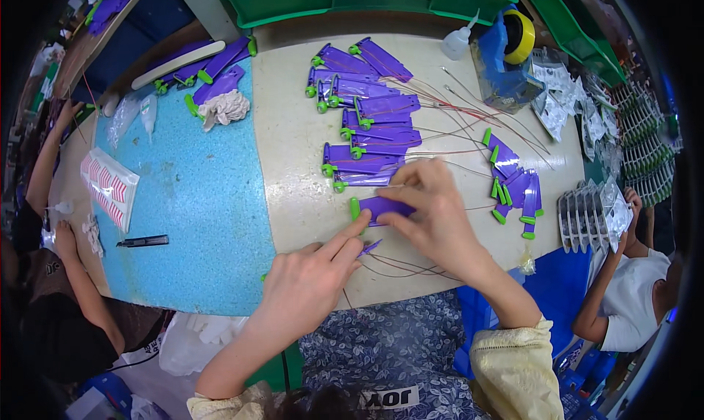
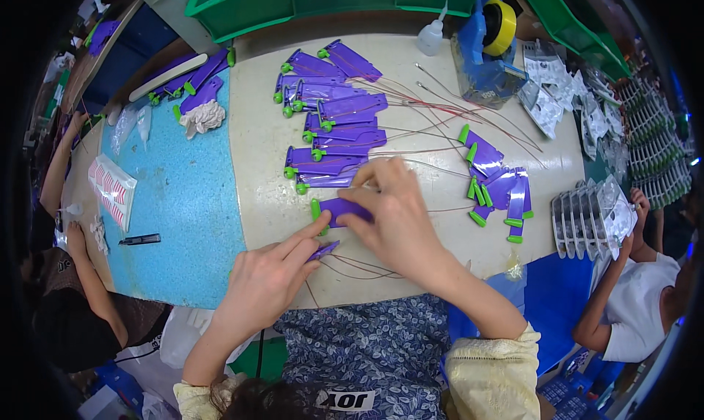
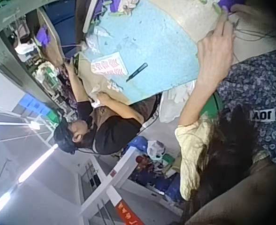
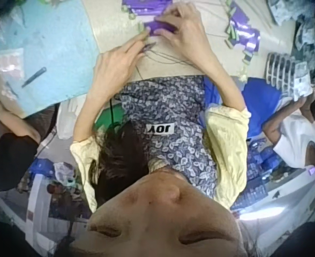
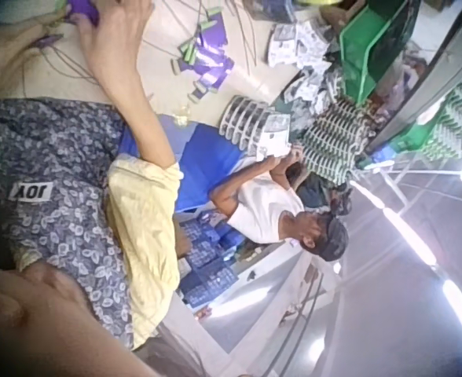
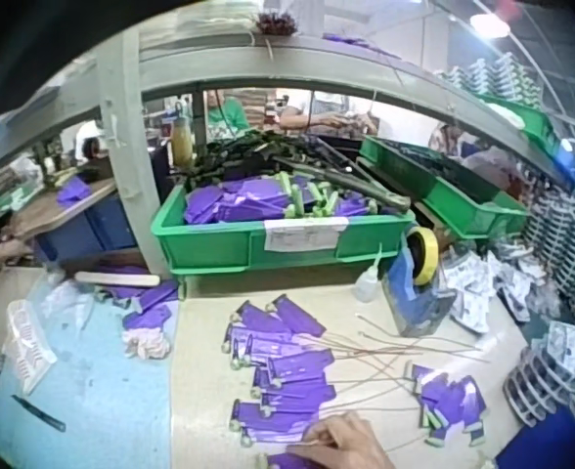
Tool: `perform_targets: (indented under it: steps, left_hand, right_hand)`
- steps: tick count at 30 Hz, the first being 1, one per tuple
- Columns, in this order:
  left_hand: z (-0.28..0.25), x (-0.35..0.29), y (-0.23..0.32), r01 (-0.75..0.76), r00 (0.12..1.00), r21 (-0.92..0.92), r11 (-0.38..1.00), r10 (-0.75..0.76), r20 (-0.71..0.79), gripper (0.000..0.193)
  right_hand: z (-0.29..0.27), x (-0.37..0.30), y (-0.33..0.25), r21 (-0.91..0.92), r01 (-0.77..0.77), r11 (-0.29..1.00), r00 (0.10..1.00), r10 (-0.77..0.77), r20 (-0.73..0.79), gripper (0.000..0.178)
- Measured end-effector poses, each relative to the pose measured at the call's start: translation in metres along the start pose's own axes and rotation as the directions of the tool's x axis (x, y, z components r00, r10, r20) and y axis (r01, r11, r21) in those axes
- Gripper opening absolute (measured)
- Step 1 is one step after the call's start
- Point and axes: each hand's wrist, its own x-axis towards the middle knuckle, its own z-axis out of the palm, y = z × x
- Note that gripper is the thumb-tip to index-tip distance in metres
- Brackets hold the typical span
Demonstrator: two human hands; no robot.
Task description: The person assembles purple and green plastic components by inserting thin red wires into the purple parts. They apply glue to the components using a squeeze bottle and use a hammer to secure the parts. The finished assemblies are stacked on the table.
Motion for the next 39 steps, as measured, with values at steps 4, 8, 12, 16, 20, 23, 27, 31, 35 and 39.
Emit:
perform_targets:
  steps: [4, 8, 12, 16, 20, 23, 27, 31, 35, 39]
  left_hand:
    - [-0.004, -0.006, -0.002, 0.068, 0.994, -0.207, 0.976, -0.085, -0.072, 0.026]
    - [-0.012, -0.001, 0.001, 0.243, 0.960, -0.377, 0.894, -0.277, -0.036, 0.030]
    - [0.001, 0.013, 0.011, -0.033, 0.965, -0.618, 0.786, -0.136, -0.226, 0.036]
    - [0.002, 0.019, 0.018, -0.090, 0.963, -0.683, 0.725, -0.112, -0.245, 0.037]
    - [-0.003, 0.017, 0.020, -0.078, 0.979, -0.679, 0.730, -0.073, -0.191, 0.036]
    - [-0.006, 0.013, 0.025, -0.086, 0.986, -0.654, 0.751, -0.031, -0.166, 0.037]
    - [-0.002, 0.013, 0.032, -0.173, 0.966, -0.608, 0.775, 0.012, -0.260, 0.035]
    - [0.007, 0.014, 0.037, -0.182, 0.939, -0.546, 0.818, -0.020, -0.343, 0.030]
    - [0.017, 0.015, 0.040, -0.240, 0.853, -0.424, 0.873, -0.020, -0.522, 0.027]
    - [0.013, 0.010, 0.034, -0.065, 0.907, -0.468, 0.881, -0.143, -0.396, 0.026]
  right_hand:
    - [0.003, -0.010, -0.008, 0.046, -0.192, 0.980, 0.975, 0.186, 0.118, 0.039]
    - [-0.010, -0.013, -0.013, 0.630, -0.453, 0.631, 0.890, 0.369, 0.270, 0.035]
    - [-0.017, -0.016, -0.018, 0.759, -0.434, 0.485, 0.890, 0.358, 0.280, 0.034]
    - [-0.020, -0.029, -0.023, 0.711, -0.253, 0.656, 0.946, 0.323, 0.038, 0.025]
    - [-0.031, -0.033, -0.022, 0.576, -0.117, 0.809, 0.985, 0.167, -0.034, 0.016]
    - [-0.051, -0.029, -0.025, 0.552, -0.232, 0.801, 0.973, 0.185, 0.141, 0.017]
    - [-0.056, -0.030, -0.026, 0.549, -0.330, 0.768, 0.944, 0.256, 0.209, 0.022]
    - [-0.050, -0.033, -0.029, 0.589, -0.423, 0.688, 0.904, 0.361, 0.228, 0.022]
    - [-0.032, -0.042, -0.038, 0.667, -0.365, 0.649, 0.890, 0.453, 0.047, 0.018]
    - [-0.040, -0.049, -0.023, 0.490, -0.419, 0.765, 0.904, 0.404, 0.142, 0.019]
